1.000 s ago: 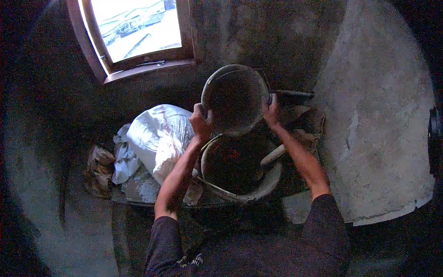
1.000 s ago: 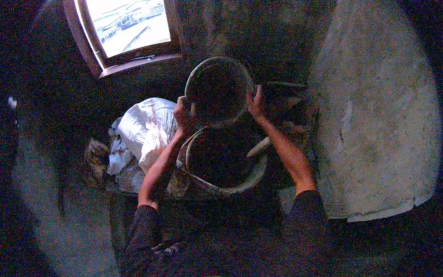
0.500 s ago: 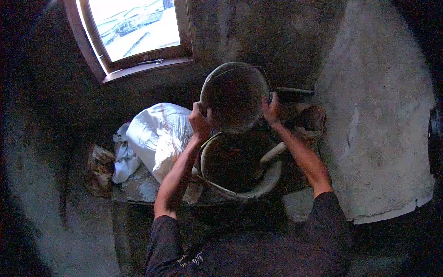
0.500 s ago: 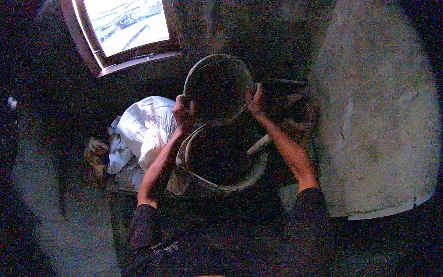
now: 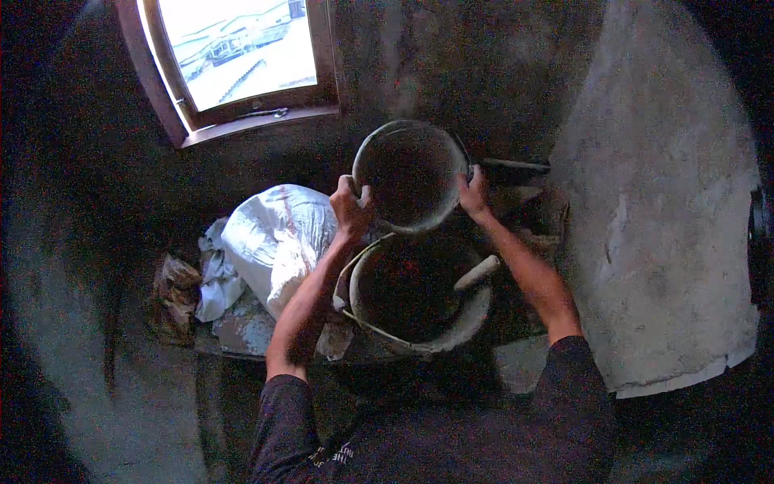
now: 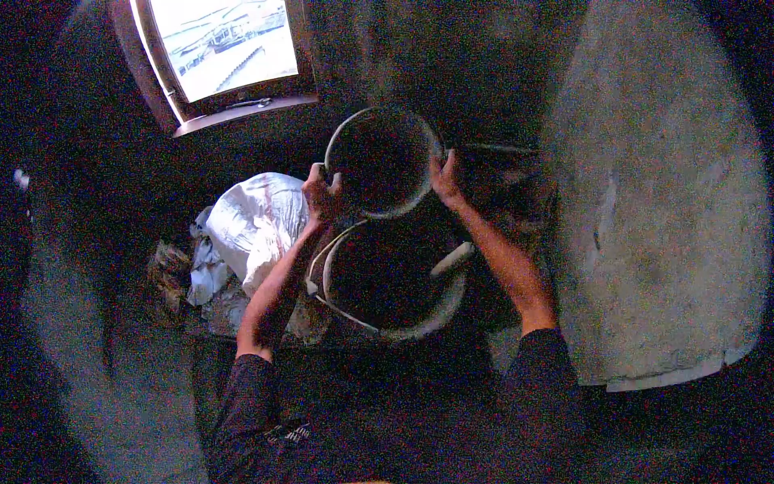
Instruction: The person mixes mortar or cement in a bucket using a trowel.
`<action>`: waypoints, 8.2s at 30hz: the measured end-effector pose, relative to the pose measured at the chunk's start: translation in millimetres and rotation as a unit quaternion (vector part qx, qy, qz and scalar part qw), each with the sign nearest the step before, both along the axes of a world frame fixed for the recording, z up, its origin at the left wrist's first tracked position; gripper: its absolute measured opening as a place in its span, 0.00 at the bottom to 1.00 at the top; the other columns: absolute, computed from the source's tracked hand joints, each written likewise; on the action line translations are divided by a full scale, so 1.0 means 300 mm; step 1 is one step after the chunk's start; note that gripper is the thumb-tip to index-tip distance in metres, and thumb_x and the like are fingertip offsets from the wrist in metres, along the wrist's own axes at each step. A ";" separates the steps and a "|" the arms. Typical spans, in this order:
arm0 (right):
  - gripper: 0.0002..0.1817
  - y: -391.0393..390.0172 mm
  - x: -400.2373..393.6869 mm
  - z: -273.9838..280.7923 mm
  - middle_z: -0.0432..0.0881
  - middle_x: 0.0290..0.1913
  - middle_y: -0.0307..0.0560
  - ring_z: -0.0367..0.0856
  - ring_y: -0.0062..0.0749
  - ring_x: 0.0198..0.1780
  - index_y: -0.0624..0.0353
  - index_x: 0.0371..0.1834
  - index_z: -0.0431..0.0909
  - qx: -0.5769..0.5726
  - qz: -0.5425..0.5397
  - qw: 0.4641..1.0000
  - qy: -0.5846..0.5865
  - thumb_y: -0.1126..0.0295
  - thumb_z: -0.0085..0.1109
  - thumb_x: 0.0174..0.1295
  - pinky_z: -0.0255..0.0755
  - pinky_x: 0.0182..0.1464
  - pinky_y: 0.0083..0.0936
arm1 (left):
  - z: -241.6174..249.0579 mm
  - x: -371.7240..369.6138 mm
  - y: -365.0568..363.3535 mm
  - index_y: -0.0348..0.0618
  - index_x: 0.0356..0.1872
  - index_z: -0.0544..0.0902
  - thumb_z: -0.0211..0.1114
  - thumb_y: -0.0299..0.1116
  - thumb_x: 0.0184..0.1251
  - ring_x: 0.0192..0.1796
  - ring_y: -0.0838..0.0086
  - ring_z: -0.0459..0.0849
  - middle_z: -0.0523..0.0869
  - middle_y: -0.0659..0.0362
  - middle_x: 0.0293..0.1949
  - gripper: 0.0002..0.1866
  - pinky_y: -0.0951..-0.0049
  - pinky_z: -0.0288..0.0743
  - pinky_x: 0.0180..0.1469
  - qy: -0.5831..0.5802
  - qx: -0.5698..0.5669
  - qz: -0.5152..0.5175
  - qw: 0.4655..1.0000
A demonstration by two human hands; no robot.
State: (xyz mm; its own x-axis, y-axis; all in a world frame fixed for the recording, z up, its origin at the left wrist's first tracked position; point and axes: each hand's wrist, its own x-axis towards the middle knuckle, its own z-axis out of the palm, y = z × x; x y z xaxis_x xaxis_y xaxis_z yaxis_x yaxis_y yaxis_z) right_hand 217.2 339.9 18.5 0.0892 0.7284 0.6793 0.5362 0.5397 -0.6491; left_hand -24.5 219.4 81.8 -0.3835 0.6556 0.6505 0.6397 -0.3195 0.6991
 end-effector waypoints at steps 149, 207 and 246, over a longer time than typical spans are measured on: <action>0.03 -0.789 -0.143 0.186 0.73 0.15 0.45 0.73 0.34 0.20 0.54 0.09 0.73 -0.125 0.147 0.665 -0.721 0.70 0.50 0.33 0.65 0.20 0.28 | -0.278 0.034 -0.686 0.35 0.25 0.74 0.50 0.40 0.46 0.25 0.76 0.69 0.73 0.59 0.21 0.16 0.78 0.61 0.28 -0.436 -0.422 -0.258 0.751; 0.06 -0.792 -0.207 0.098 0.74 0.24 0.43 0.72 0.32 0.32 0.53 0.20 0.76 -0.061 -0.045 0.677 -0.732 0.70 0.49 0.38 0.65 0.28 0.23 | -0.357 0.007 -0.664 0.32 0.25 0.74 0.48 0.42 0.45 0.28 0.72 0.70 0.74 0.58 0.23 0.19 0.74 0.61 0.35 -0.349 -0.426 -0.290 0.783; 0.07 -0.899 0.255 0.336 0.72 0.21 0.49 0.73 0.42 0.25 0.49 0.28 0.72 -0.202 0.008 0.819 -0.537 0.67 0.46 0.45 0.64 0.25 0.35 | -0.208 0.246 -0.682 0.34 0.29 0.68 0.53 0.38 0.48 0.23 0.81 0.64 0.68 0.62 0.20 0.15 0.79 0.58 0.24 -0.347 -0.406 -0.211 0.819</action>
State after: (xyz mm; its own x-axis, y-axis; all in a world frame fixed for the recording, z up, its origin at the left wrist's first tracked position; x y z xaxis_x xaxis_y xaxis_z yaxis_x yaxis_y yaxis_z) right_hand 293.8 70.1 119.2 -0.4139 0.9082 0.0619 0.9097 0.4102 0.0645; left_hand 49.3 14.9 19.3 -0.1048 0.9333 -0.3435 -0.0498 0.3400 0.9391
